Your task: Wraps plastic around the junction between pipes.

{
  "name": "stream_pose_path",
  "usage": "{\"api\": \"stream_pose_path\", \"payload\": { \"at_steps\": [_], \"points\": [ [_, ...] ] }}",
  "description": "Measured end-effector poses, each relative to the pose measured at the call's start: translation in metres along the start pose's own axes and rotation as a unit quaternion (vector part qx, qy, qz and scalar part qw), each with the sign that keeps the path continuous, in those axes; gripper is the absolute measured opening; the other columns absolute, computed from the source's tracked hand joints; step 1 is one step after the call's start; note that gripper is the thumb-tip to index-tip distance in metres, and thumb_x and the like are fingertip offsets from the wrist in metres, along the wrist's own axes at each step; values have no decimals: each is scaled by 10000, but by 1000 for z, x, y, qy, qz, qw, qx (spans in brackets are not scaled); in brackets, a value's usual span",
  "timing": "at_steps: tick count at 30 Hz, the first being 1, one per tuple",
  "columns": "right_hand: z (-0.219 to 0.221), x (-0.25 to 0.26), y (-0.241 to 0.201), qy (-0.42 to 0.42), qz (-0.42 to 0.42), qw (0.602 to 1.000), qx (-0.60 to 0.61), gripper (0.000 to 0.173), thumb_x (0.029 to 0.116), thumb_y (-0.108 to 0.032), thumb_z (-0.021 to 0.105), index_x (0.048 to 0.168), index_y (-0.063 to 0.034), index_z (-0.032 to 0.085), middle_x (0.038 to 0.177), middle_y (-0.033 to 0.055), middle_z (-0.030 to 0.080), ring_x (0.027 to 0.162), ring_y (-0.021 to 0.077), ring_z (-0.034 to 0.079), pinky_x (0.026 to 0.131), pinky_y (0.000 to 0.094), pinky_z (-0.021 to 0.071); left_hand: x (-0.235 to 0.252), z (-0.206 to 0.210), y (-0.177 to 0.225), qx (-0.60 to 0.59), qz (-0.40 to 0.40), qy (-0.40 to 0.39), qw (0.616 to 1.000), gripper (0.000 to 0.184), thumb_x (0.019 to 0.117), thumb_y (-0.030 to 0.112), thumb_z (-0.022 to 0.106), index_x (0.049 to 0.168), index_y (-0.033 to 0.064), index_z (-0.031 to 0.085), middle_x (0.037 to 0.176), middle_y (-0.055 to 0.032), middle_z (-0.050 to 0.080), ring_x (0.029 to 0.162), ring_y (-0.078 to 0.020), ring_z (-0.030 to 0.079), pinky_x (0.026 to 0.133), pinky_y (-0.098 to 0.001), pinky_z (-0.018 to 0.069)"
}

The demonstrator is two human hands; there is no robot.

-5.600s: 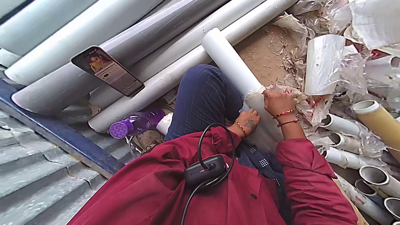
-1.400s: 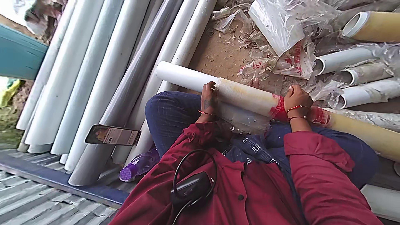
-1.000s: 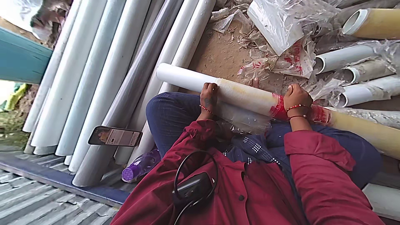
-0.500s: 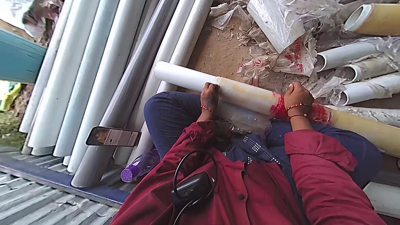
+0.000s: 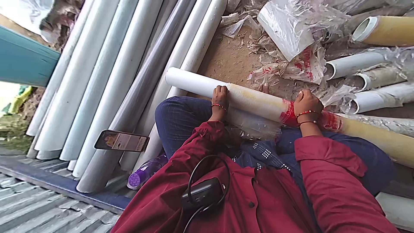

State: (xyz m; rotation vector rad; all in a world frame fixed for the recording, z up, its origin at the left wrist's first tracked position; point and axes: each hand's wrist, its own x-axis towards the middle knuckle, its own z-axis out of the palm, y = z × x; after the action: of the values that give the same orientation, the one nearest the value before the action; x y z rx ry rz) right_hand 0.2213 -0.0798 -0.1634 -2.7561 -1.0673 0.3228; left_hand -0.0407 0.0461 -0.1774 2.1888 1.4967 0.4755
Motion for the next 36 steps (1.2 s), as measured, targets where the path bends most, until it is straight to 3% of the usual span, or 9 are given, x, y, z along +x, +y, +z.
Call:
{"api": "stream_pose_path", "payload": {
  "at_steps": [8,10,13,18,22,27,30,33,36],
  "points": [
    [2,-1,2,4,5,1000,5,372,1116,-223,395,1247,25,640,1120,329,690,1084,522,667,889,675,491,-19,-10,-15,-66,67,2,996,151,989,-71,533,1089,-117,637,1131,-315,637,1086,-470,645,967,-546,525],
    [1,-1,1,3,6,1000,8,372,1115,-222,398,1253,27,638,1124,328,691,1092,524,663,900,680,484,-19,-14,-16,-101,36,48,993,252,1004,-5,563,1222,-126,603,1148,-314,652,1069,-441,667,961,-514,535],
    [-1,-2,0,-3,5,1000,8,376,1118,-220,394,1259,33,633,1126,334,688,1103,523,660,917,672,482,-16,-18,-19,-95,60,15,994,429,983,49,650,1385,-81,571,1360,-298,602,1278,-450,580,1098,-524,447],
    [-2,-1,-1,-9,2,1000,7,385,1121,-211,382,1264,42,634,1153,337,684,1124,519,656,940,664,475,-18,-4,-22,-47,167,52,983,180,980,-20,607,1077,-67,751,1244,-227,708,1249,-406,640,1081,-503,491],
    [11,5,9,18,-11,1000,9,386,1116,-227,393,1244,38,641,1114,338,691,1069,537,667,873,690,487,-21,1,-30,5,239,101,966,155,925,-30,652,1009,-37,782,1142,-178,760,1210,-395,672,1096,-625,430],
    [1,2,4,1,12,1000,24,362,1115,-223,404,1231,23,643,1084,330,695,1048,527,675,858,681,498,-40,-14,-31,13,297,34,954,108,891,-26,677,924,-25,780,1050,-143,778,1165,-336,704,1101,-562,464],
    [2,1,4,-1,11,1000,22,361,1114,-222,402,1241,15,642,1101,327,695,1062,522,674,880,675,496,-44,-27,-25,24,257,16,966,142,932,25,660,982,-37,777,1095,-170,766,1136,-354,714,1064,-555,498],
    [2,1,3,8,6,1000,19,357,1111,-215,402,1231,16,647,1098,319,698,1068,512,675,893,664,495,-37,-29,-15,7,247,118,962,242,950,89,665,1146,-27,748,1128,-187,759,1095,-353,734,1005,-493,553],
    [4,1,4,4,7,1000,17,358,1113,-219,397,1232,12,643,1097,325,695,1076,516,671,902,663,492,-20,-20,-3,-21,281,81,956,417,910,115,738,1288,-49,673,1288,-208,699,1271,-383,636,1121,-497,461]
  ]
}}
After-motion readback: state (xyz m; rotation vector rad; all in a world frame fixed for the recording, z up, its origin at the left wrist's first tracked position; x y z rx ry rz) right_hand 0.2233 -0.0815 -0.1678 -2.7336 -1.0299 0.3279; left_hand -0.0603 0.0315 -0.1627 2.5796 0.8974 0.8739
